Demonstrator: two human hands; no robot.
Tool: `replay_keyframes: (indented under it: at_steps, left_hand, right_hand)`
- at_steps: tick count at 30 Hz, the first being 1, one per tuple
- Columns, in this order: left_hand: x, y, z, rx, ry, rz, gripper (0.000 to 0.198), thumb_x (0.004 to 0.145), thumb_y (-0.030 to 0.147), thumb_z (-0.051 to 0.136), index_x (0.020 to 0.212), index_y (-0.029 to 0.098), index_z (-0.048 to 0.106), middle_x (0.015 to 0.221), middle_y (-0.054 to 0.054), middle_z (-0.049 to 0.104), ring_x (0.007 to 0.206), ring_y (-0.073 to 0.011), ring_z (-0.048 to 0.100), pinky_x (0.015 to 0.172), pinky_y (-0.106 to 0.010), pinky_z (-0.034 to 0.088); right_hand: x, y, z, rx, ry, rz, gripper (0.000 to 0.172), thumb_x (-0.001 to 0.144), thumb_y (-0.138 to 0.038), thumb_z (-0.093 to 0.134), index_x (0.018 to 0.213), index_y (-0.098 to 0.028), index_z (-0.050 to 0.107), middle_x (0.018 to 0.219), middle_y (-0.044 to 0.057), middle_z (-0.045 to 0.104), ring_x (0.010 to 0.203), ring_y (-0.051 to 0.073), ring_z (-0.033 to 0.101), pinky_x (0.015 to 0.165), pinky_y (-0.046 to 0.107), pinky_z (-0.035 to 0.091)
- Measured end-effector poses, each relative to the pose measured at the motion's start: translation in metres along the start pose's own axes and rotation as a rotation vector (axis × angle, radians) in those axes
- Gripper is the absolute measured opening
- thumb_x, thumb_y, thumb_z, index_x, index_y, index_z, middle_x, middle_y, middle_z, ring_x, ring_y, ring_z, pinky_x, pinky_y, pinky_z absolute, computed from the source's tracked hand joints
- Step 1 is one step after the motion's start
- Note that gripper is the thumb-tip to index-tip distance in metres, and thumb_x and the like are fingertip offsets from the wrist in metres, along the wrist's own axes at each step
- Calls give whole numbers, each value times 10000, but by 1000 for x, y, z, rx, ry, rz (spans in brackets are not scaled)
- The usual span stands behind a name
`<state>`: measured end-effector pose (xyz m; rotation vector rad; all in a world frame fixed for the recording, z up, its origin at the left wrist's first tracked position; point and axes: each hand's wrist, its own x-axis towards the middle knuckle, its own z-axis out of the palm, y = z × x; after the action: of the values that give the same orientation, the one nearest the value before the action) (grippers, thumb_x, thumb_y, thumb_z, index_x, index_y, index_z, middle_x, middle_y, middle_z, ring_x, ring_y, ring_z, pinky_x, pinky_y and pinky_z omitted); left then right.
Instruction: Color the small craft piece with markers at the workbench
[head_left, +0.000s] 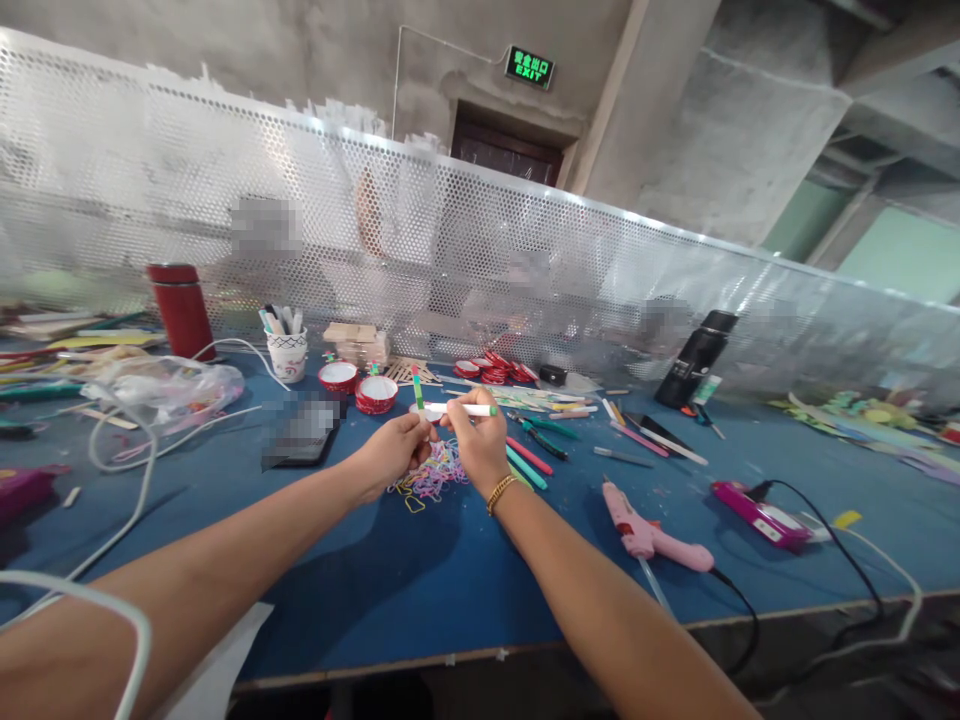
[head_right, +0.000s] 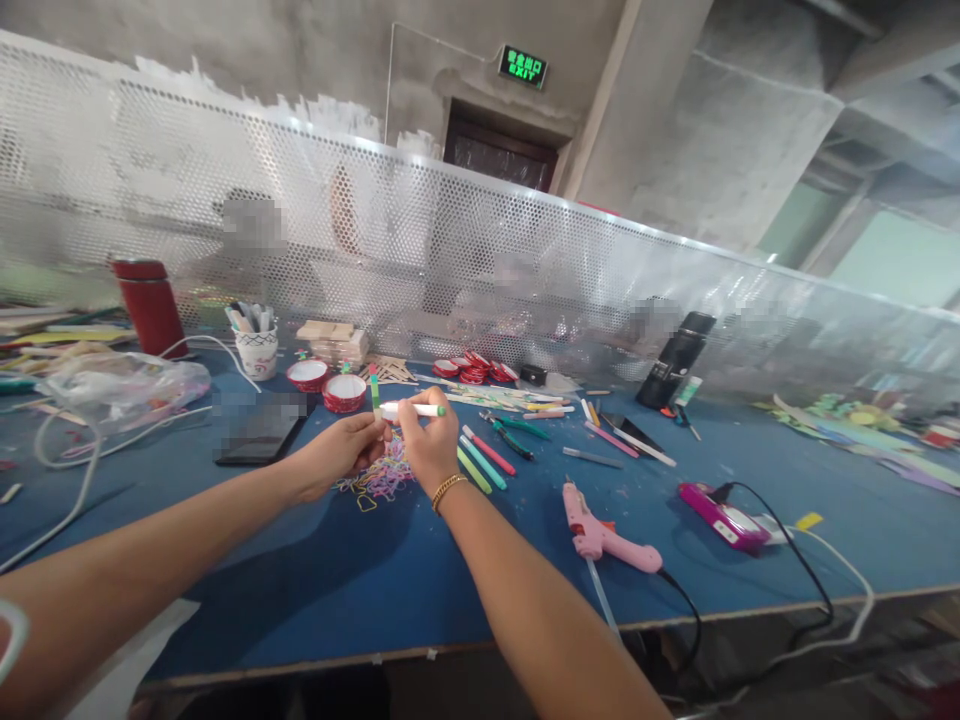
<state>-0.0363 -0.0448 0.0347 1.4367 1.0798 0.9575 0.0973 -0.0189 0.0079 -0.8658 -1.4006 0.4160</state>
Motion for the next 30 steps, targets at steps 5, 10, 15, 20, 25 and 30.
replay_keyframes:
  at_steps: [5,10,15,20,25,30]
  left_hand:
    - [1,-1,-1,8,0,3,226,904,304,396,754,168,495,471,57,427,385,-53,306,406,-165,201]
    - [1,-1,-1,8,2,5,228,912,293,386,759,163,494,475,55,424,389,-50,303,405,-163,194]
    - [0,-1,-1,1,-7,6,227,913,294,388,750,170,488,478,55,422,393,-51,303,407,-163,194]
    - [1,-2,-1,1,-6,1,230,909,298,391,744,172,489,477,55,423,387,-51,301,406,-163,194]
    - [1,-1,-1,-4,-10,5,229,901,318,408,748,171,491,477,53,426,392,-53,309,406,-161,199]
    - [1,-1,-1,1,5,-4,226,902,311,404,749,171,493,475,53,425,392,-53,305,406,-164,194]
  right_hand:
    - [0,-1,0,22,3,3,169,859,-345,544,749,-221,513,651,-32,614,638,143,578,676,271,449]
    - [0,-1,0,12,-8,0,181,859,-357,540,745,-219,511,641,-31,608,620,143,574,659,267,450]
    - [-1,-1,0,8,-2,-6,180,860,-359,539,748,-221,510,649,-30,611,630,145,584,674,272,453]
    - [-1,-3,-1,-11,-12,-3,165,852,-345,545,747,-222,517,636,-32,605,613,145,574,658,274,452]
    - [-1,-5,-1,2,-10,-10,162,855,-333,539,741,-221,515,633,-35,598,619,144,576,659,270,453]
    - [0,-2,-1,-16,8,-7,171,849,-346,544,739,-219,515,637,-31,603,625,146,572,667,272,454]
